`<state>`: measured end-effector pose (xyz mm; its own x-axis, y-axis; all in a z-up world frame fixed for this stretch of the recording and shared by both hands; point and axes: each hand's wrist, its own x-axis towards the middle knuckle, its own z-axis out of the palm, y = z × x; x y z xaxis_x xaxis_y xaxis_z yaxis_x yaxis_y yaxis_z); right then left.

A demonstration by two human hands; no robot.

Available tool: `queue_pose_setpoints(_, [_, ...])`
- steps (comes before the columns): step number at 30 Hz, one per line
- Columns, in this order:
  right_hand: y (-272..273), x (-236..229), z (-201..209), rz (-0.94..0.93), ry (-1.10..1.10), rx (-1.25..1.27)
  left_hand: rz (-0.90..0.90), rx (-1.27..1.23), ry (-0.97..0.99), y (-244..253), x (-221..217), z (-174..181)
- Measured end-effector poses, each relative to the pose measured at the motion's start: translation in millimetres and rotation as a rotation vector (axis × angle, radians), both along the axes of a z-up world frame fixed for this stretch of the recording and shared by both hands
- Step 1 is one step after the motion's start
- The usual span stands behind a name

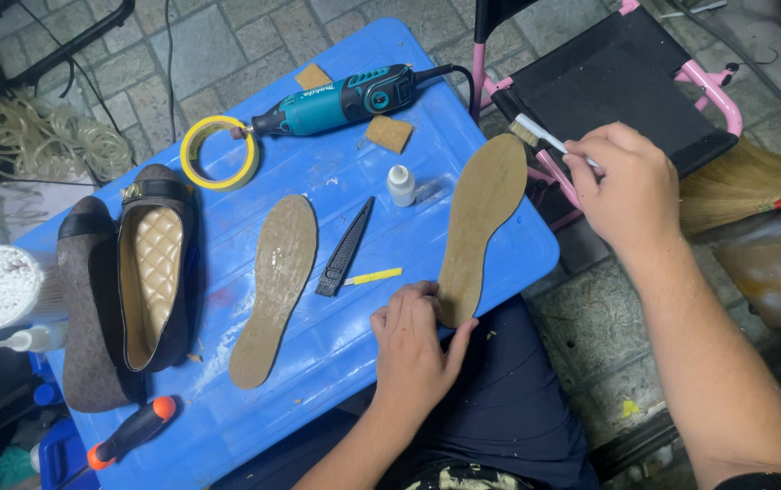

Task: The person retrieves a shoe from a shelf and places it on a blue table. They then pick up a shoe insole and apply glue to its surface using a small brush, spreading the adhesive evenly across the insole.

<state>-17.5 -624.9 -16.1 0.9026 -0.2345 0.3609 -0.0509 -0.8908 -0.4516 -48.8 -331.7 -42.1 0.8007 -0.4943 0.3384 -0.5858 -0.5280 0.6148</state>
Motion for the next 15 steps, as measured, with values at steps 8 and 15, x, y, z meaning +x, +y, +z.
queue_pose_setpoints(8, [5, -9, 5, 0.006, -0.027, -0.014, 0.003, -0.05, 0.228, 7, 15, 48])
queue_pose_setpoints(15, [46, -45, 9, 0.156, 0.069, 0.091, -0.51, -0.591, 0.578, 47, 2, 164])
